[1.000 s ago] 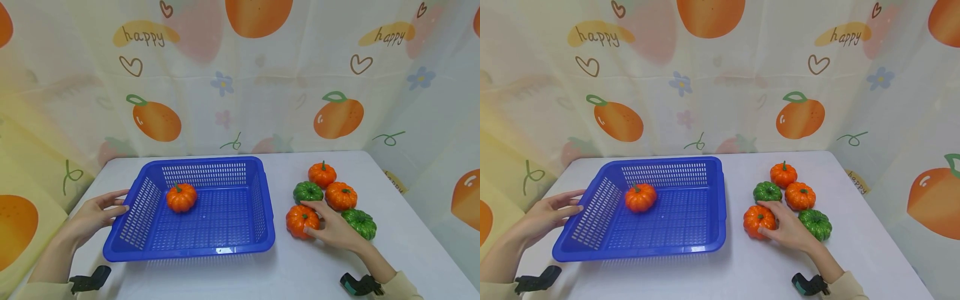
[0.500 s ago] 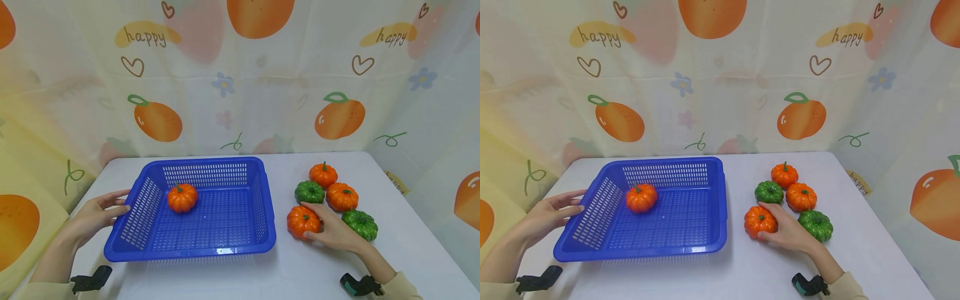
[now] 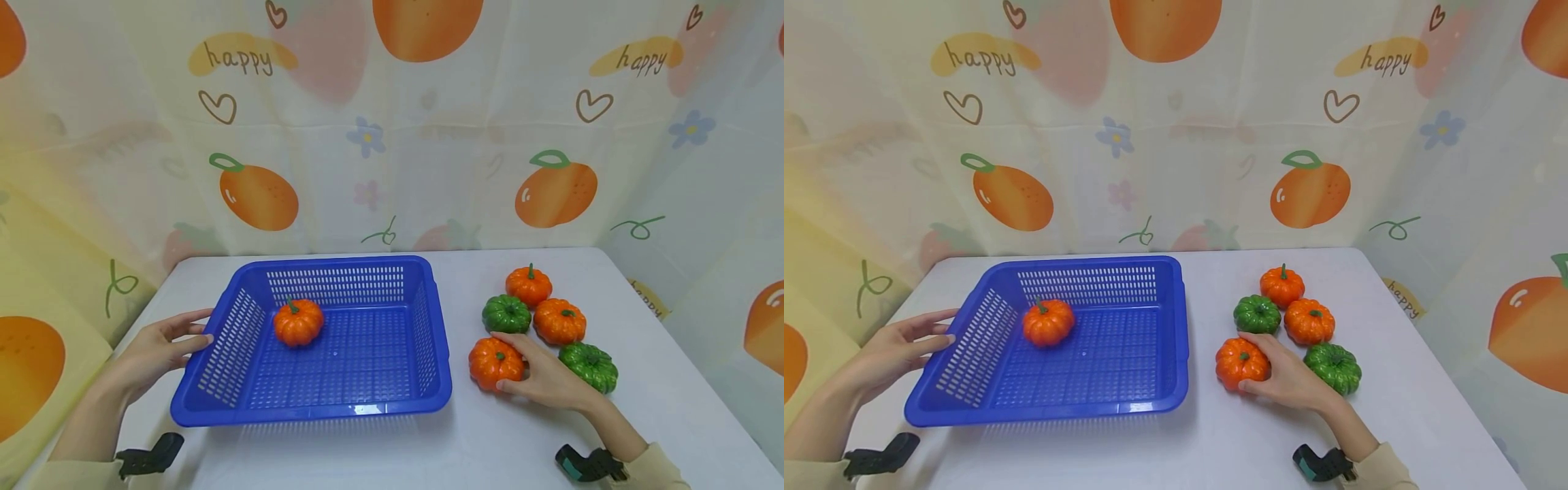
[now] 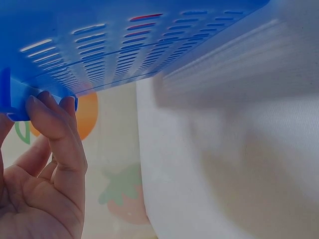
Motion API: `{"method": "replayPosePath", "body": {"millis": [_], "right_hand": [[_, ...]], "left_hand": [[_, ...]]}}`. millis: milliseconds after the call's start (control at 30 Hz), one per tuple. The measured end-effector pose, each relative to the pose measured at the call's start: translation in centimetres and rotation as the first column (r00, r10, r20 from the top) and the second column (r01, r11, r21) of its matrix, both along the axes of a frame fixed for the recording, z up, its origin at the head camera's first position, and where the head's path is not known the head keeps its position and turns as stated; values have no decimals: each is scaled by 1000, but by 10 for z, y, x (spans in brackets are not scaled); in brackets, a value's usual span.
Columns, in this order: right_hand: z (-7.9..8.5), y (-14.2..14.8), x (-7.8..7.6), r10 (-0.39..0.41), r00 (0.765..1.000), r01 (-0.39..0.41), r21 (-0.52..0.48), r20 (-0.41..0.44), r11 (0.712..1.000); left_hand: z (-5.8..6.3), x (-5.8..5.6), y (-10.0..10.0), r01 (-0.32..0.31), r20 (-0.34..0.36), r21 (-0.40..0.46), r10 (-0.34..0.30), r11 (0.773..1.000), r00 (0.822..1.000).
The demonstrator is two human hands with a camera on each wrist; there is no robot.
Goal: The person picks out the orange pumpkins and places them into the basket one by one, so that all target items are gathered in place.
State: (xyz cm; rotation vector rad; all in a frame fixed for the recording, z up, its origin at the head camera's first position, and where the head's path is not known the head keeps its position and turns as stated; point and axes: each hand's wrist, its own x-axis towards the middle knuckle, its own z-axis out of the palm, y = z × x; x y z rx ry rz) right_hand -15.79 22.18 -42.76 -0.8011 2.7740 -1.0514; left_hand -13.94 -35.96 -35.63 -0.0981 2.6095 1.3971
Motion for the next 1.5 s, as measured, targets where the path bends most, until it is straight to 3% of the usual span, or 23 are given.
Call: {"method": "replayPosePath", "body": {"millis": [767, 1500], "right_hand": [[1, 1, -2, -17, 1000, 17, -22, 3, 1000], [22, -3, -4, -60, 997, 60, -11, -39, 998]], "left_hand": [[0, -1, 1, -4, 1, -6, 4, 1000, 1000], [-1, -1, 0, -1, 4, -16, 1, 1000, 1000]]}}
